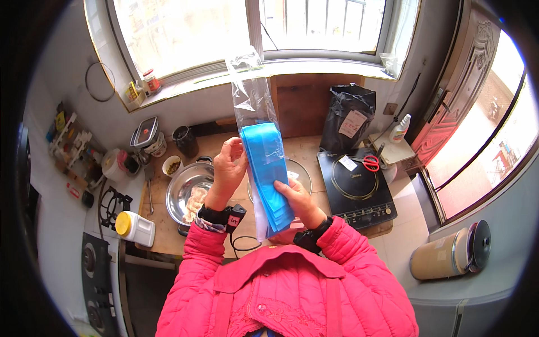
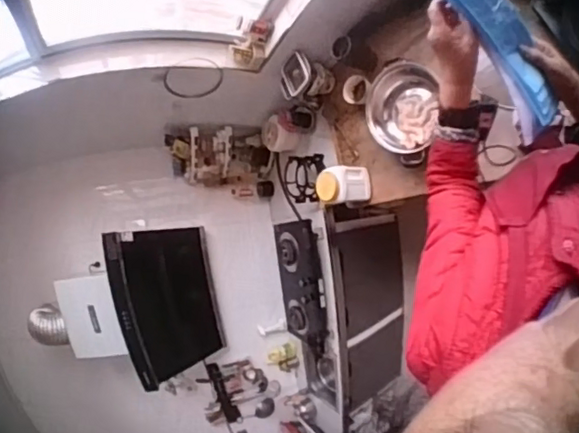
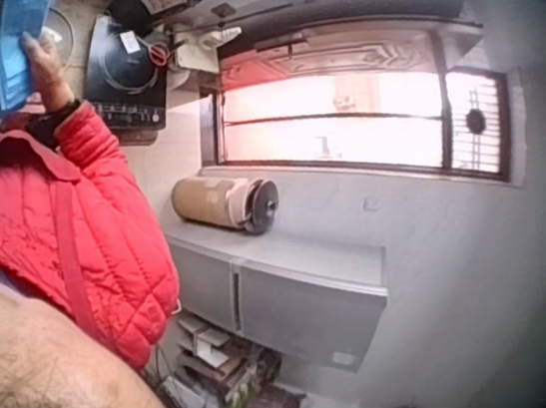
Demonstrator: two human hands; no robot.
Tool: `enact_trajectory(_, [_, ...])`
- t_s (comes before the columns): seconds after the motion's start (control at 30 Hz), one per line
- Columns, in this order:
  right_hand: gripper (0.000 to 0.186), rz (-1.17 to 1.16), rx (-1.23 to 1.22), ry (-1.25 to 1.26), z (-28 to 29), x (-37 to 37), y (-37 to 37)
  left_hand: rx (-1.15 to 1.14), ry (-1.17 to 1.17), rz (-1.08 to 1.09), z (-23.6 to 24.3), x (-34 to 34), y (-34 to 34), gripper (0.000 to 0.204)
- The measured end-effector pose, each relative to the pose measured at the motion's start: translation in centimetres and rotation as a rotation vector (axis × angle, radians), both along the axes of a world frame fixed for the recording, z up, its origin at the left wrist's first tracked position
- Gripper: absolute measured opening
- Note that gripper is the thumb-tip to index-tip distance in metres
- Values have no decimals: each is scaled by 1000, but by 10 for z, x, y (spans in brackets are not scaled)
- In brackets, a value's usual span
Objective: The person cuts a strip of aluminum foil with scissors, then places and presses it along the wall above the stove as a splashback. They then pack a blue plastic item into a clear bag and place it in a black bag, and open a drawer to retrieve a container.
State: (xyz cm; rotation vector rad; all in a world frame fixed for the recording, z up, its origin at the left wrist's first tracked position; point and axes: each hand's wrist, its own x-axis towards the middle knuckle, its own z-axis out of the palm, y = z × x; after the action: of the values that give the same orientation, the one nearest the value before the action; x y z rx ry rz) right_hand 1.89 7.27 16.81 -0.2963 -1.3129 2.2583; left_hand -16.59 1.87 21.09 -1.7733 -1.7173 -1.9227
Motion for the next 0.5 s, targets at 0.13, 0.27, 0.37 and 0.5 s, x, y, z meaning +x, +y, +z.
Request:
enact_trajectory(0.13, [36,-17,42,12,1,1,-3,34,257,199,3,-2,0,24])
enact_trajectory(0.27, [36,-22,49,9,-1,0,-4,101,483,279,8,-4,-4,14])
enact_trajectory(0.37, [36,-42,55,28,-5,-2,-4,52,501,227,9,1,-9,9])
enact_trajectory(0.5, [36,-44,75,6,-9,-1,0,-19,546,166,10,5,-19,8])
